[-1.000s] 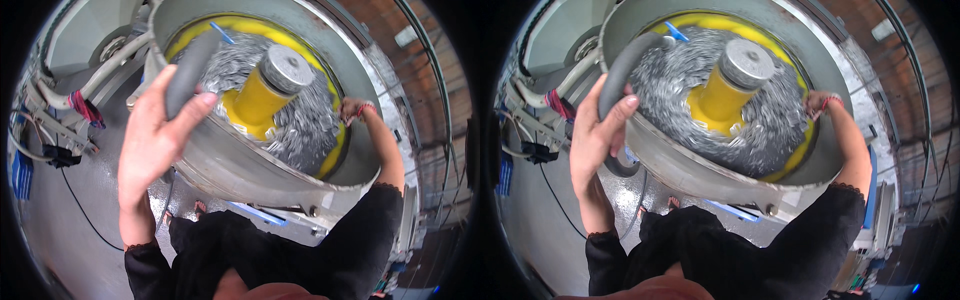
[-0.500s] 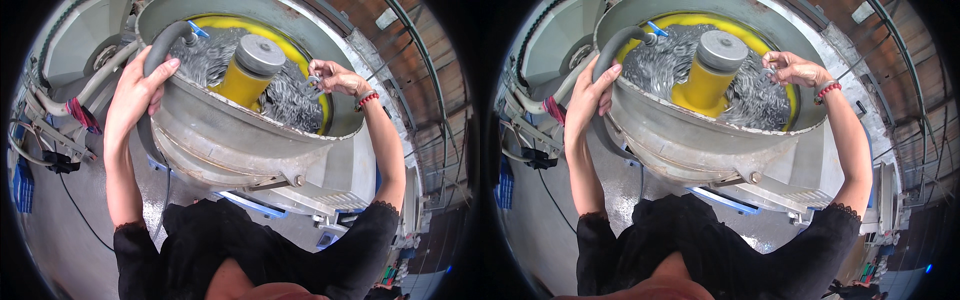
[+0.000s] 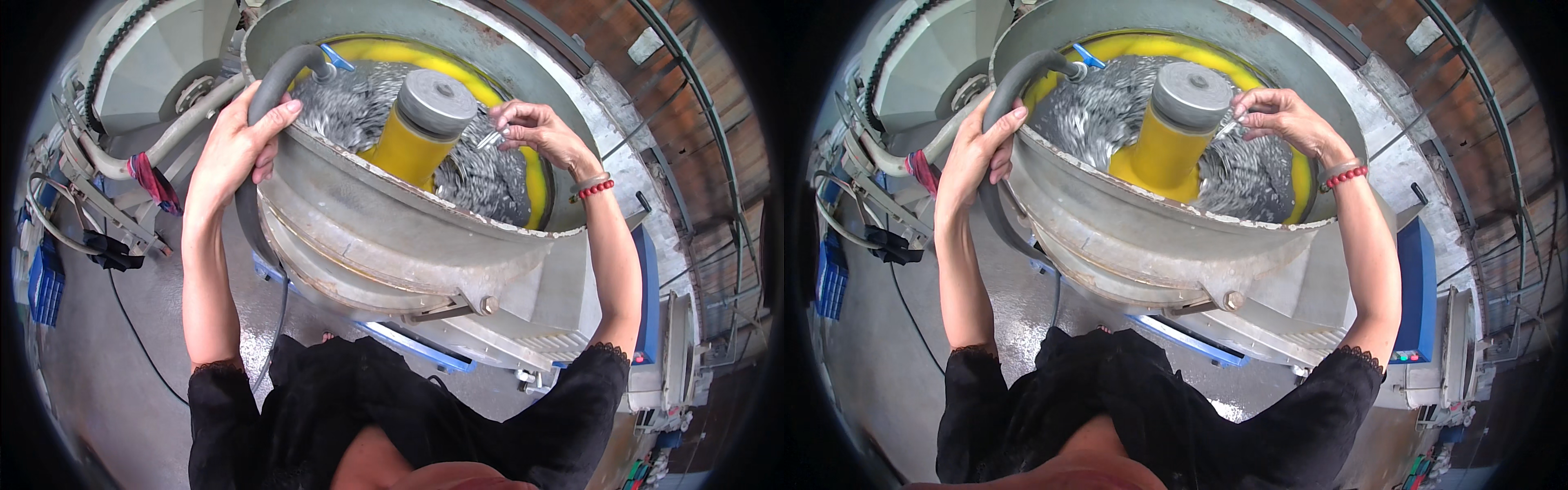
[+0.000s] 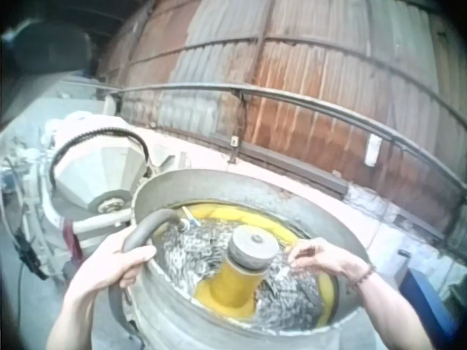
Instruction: The person uses a hose to spray water into a rotating industrial machine containing a mop-like material. They repeatedly direct the water stream into the machine's interior and occasionally adjust the hose position.
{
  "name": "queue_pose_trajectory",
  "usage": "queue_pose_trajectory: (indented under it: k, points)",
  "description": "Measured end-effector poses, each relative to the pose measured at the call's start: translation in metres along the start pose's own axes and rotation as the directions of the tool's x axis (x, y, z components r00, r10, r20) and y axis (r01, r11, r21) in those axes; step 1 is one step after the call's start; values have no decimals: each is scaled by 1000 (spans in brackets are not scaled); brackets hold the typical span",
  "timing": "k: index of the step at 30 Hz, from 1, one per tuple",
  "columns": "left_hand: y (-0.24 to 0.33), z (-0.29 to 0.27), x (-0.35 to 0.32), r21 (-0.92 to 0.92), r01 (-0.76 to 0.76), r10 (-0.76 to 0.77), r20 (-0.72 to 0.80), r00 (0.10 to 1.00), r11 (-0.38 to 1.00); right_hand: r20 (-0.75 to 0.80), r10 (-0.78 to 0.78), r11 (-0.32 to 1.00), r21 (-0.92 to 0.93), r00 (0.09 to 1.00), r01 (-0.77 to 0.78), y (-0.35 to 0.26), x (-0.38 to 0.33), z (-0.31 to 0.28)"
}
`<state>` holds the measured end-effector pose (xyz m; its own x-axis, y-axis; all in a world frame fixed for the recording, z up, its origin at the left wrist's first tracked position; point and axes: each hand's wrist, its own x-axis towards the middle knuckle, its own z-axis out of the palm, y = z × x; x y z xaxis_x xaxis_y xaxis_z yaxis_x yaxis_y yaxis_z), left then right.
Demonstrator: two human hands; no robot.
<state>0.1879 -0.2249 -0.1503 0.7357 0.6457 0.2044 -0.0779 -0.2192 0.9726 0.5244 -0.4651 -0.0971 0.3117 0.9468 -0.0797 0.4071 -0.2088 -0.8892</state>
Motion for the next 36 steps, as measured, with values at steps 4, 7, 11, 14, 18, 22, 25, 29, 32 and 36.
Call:
queue_pose_trajectory:
  k: [4,7,11,14,18,22,25,29,32,36]
  points:
    - [3,3,-1,-21,-3,3,8,1000,1000,-93,-410,884,-287,907,370,8,0,-14]
    - [-1,2,0,-56,-26,27,15,1000,998,-1,-191,963,192,982,187,-1,-7,-21]
    - [-2,0,0,-77,-24,26,31,999,997,-81,-276,925,249,958,287,-12,-13,-12]
    - [0,2,-1,-56,-16,17,30,999,998,-167,-322,878,316,932,360,-10,-13,-15]
    - [2,5,-2,-76,-3,4,12,1000,997,-432,-375,916,-40,820,398,-5,-5,-12]
    - [0,1,-2,-58,6,-6,8,1000,998,-520,-364,921,-77,773,381,-15,-4,-7]
    - [3,3,-3,-26,-3,3,16,1000,1000,-599,-286,925,32,748,379,-11,-3,-13]
    - [3,5,-3,-48,7,-7,1,1000,999,-652,-241,896,136,719,424,-8,-3,-19]
    - [3,5,-2,-55,0,0,-3,1000,998,-637,-253,860,197,728,471,-8,-6,-24]
    - [2,4,-2,-58,10,-8,19,1000,998,-630,-253,821,262,734,507,-3,-6,-31]
